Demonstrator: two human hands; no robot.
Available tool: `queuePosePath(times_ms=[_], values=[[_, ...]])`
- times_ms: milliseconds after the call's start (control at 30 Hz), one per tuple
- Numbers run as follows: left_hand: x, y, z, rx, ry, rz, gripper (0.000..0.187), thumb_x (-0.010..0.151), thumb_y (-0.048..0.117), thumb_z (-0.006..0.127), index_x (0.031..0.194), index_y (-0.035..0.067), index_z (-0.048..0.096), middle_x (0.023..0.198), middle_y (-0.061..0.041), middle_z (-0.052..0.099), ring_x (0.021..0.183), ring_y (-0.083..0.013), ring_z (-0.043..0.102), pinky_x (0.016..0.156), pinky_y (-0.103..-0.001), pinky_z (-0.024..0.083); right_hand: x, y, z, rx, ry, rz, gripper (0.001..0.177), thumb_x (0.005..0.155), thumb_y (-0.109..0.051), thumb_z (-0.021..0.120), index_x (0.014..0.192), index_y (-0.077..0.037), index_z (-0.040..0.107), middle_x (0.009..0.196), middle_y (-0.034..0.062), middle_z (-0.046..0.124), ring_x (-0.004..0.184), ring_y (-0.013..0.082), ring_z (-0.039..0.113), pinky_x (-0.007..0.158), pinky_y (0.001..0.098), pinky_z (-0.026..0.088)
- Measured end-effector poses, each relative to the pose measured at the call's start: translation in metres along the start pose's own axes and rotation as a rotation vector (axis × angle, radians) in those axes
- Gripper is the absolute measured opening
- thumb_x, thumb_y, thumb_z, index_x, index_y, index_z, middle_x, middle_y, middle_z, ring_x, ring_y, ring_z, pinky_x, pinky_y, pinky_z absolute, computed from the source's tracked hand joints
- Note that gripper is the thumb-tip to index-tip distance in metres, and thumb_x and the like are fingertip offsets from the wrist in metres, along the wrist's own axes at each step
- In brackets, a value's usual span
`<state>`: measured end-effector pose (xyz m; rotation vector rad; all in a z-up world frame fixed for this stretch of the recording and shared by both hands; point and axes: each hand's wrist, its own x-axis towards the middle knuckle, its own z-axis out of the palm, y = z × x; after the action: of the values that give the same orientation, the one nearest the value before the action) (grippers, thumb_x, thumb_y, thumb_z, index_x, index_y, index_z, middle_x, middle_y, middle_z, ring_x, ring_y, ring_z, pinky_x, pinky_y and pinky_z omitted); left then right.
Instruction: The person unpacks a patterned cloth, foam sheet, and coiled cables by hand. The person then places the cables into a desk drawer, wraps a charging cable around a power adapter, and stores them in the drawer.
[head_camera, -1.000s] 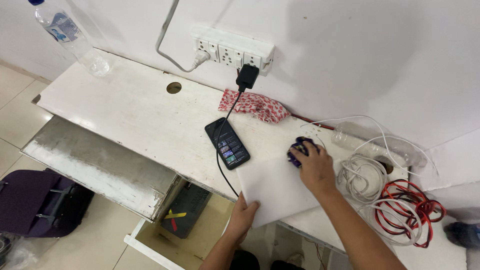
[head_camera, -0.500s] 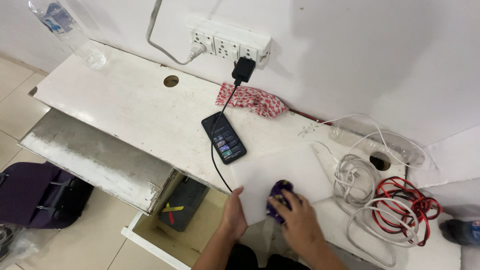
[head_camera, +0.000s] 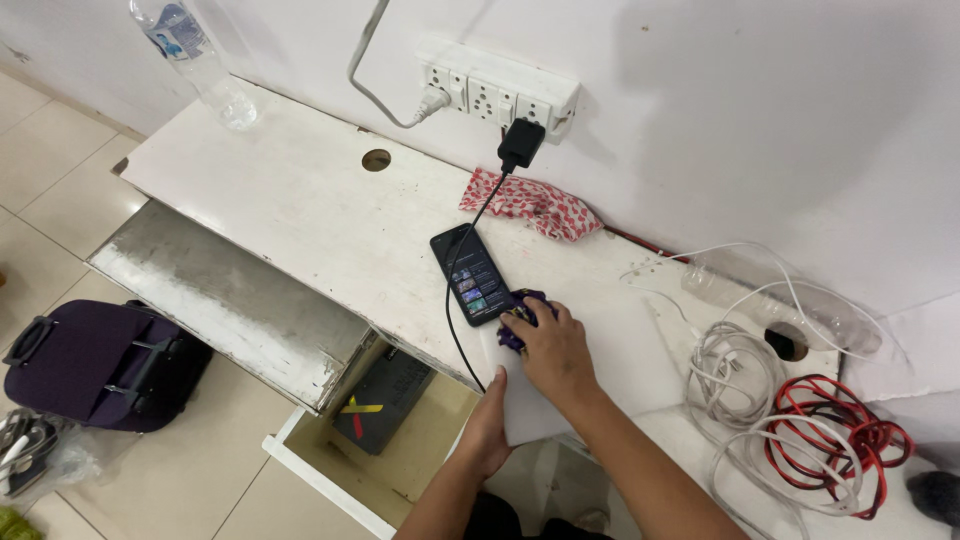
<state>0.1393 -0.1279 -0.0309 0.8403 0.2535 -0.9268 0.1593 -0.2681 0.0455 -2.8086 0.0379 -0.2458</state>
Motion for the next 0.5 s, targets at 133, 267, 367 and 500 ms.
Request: queuePosePath(times_ms=[133, 267, 367, 500], values=[[-0.003, 0.0, 0.003, -0.003, 0.084, 0.009, 0.068, 0.102, 0.051, 0.042, 0.155, 0.008, 0.036, 0.151, -0.015, 0.053, 0.135, -0.0301, 0.055, 0.109, -0.049, 0.048, 0.0, 0.043, -0.006, -0.08, 0.061, 0.07, 0.055, 0.077, -0.009, 0.075, 0.129, -0.028, 0.069, 0.144, 0.01, 0.053, 0.129, 0.0385, 0.048, 0.104, 0.0535, 0.042], [-0.002, -0.001, 0.002, 0.055, 0.146, -0.024, 0.072, 0.101, 0.053, 0.041, 0.157, 0.011, 0.026, 0.155, -0.013, 0.046, 0.14, -0.0296, 0.051, 0.112, -0.05, 0.046, -0.005, 0.066, -0.019, -0.146, 0.128, 0.259, 0.056, 0.078, -0.008, 0.074, 0.131, -0.027, 0.068, 0.146, 0.0094, 0.052, 0.131, 0.0384, 0.047, 0.103, 0.0552, 0.042], [0.002, 0.0, -0.001, 0.067, 0.11, -0.01, 0.073, 0.101, 0.055, 0.04, 0.158, 0.01, 0.028, 0.156, -0.013, 0.046, 0.141, -0.0294, 0.05, 0.114, -0.048, 0.045, -0.006, 0.05, -0.021, -0.097, 0.079, 0.248, 0.058, 0.077, -0.009, 0.074, 0.132, -0.025, 0.067, 0.145, 0.01, 0.051, 0.131, 0.038, 0.046, 0.103, 0.0552, 0.041], [0.0, 0.003, 0.001, -0.03, 0.017, -0.009, 0.079, 0.099, 0.065, 0.027, 0.155, 0.011, 0.039, 0.148, -0.014, 0.057, 0.135, -0.0291, 0.056, 0.111, -0.047, 0.046, -0.026, -0.006, -0.005, -0.019, -0.046, -0.046, 0.058, 0.078, -0.005, 0.069, 0.133, -0.022, 0.065, 0.145, 0.0136, 0.05, 0.132, 0.0385, 0.044, 0.103, 0.0546, 0.04]])
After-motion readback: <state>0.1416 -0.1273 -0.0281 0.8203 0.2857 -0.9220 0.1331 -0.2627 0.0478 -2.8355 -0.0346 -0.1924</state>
